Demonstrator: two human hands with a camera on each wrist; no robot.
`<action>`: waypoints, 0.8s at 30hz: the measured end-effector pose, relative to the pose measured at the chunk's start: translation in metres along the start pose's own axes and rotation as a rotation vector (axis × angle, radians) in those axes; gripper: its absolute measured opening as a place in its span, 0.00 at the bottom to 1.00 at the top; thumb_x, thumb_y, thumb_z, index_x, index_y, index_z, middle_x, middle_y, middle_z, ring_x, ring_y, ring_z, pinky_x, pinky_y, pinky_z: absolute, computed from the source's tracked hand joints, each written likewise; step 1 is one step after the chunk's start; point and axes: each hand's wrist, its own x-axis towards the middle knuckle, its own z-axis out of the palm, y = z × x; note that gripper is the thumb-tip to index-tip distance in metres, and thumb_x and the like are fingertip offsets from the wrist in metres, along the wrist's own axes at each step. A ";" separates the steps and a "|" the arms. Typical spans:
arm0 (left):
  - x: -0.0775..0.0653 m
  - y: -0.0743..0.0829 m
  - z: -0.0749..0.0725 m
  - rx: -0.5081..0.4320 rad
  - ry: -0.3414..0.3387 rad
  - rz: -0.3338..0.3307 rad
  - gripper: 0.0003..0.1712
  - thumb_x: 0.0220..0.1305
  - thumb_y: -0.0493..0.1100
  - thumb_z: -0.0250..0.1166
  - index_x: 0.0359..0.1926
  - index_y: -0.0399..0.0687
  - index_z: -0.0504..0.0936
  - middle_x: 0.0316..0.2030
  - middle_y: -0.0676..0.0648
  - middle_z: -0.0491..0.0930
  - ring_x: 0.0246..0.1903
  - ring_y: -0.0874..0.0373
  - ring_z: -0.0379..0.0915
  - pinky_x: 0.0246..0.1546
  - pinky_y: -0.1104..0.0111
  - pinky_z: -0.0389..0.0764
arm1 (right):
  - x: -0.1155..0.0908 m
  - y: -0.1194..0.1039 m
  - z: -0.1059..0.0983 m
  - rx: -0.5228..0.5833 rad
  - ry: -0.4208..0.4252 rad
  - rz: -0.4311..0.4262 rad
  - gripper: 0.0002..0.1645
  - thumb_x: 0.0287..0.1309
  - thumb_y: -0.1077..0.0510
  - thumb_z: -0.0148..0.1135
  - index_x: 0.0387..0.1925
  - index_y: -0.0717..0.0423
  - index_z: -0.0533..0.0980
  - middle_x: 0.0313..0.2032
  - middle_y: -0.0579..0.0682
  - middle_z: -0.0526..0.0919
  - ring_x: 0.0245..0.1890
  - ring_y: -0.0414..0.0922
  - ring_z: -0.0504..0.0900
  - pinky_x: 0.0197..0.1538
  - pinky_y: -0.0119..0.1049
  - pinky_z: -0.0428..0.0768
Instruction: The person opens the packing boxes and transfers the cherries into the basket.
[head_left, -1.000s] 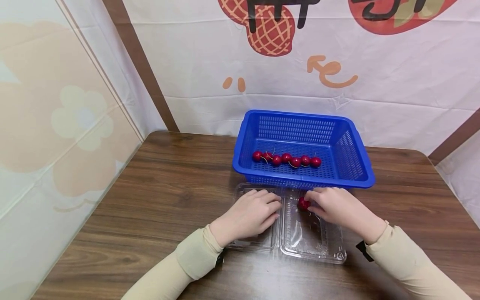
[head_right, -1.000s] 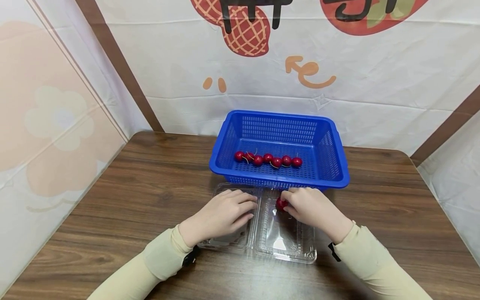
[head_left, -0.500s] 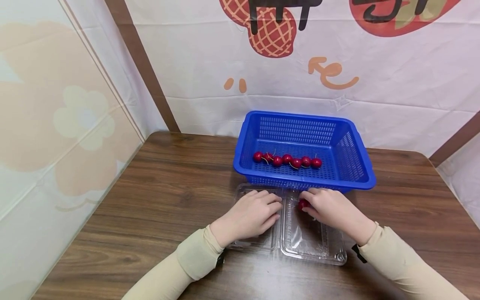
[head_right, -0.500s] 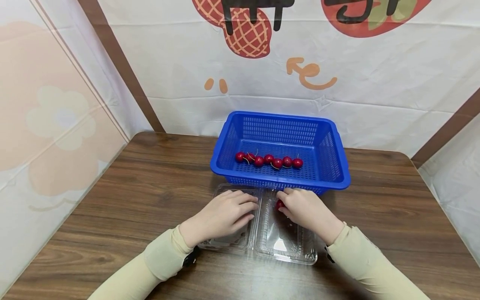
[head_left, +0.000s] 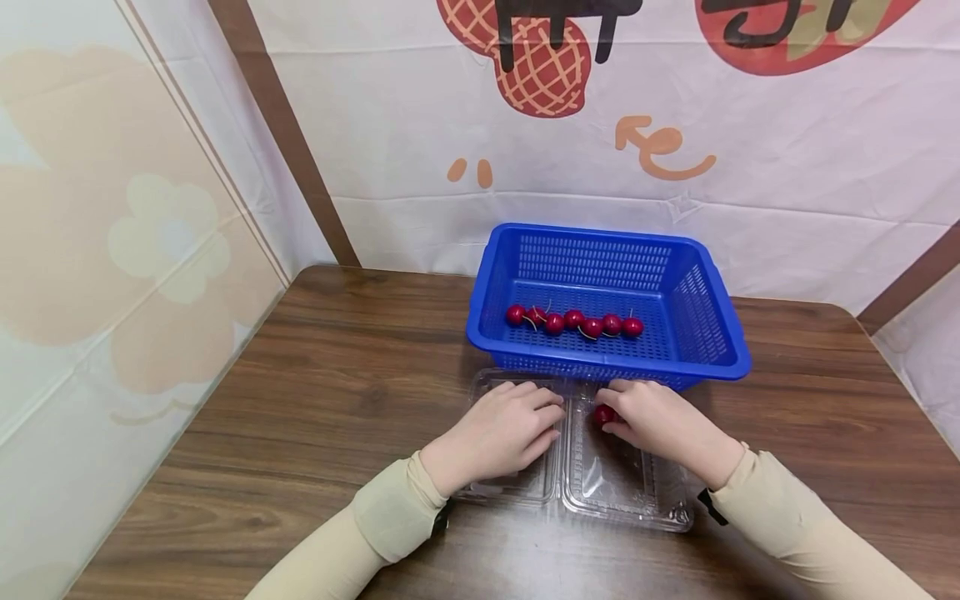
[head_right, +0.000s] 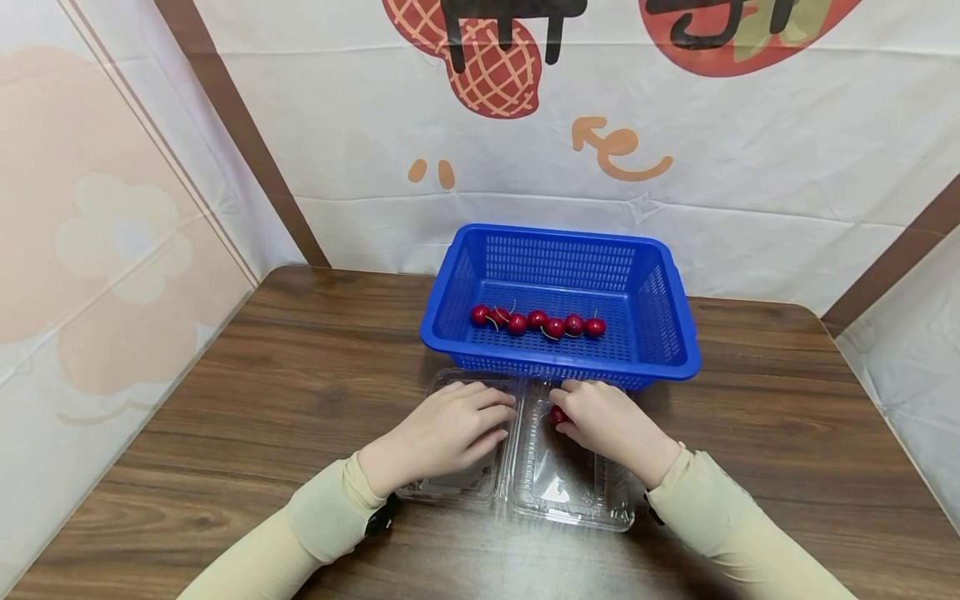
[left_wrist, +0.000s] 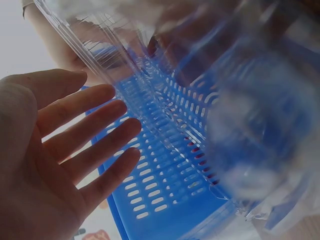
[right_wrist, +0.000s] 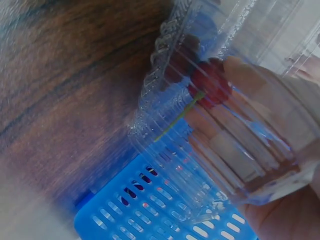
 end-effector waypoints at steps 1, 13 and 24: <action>0.000 0.000 0.000 -0.001 0.000 -0.002 0.13 0.61 0.49 0.57 0.42 0.52 0.82 0.45 0.53 0.80 0.43 0.58 0.73 0.42 0.65 0.76 | 0.000 0.000 0.000 0.002 -0.003 -0.001 0.11 0.39 0.58 0.71 0.26 0.54 0.76 0.23 0.46 0.77 0.22 0.42 0.77 0.25 0.40 0.78; 0.000 0.000 0.001 -0.005 -0.003 -0.006 0.14 0.61 0.49 0.56 0.43 0.51 0.82 0.46 0.53 0.80 0.44 0.58 0.73 0.43 0.65 0.76 | 0.001 0.003 0.003 0.043 -0.043 -0.001 0.14 0.37 0.58 0.73 0.29 0.56 0.77 0.24 0.47 0.77 0.22 0.41 0.76 0.26 0.38 0.79; 0.001 0.000 0.001 -0.002 -0.013 -0.007 0.14 0.61 0.49 0.56 0.43 0.51 0.82 0.46 0.53 0.80 0.44 0.58 0.73 0.42 0.65 0.76 | 0.001 0.003 0.003 0.071 -0.059 -0.009 0.14 0.38 0.58 0.72 0.31 0.56 0.78 0.26 0.47 0.78 0.24 0.40 0.77 0.28 0.37 0.79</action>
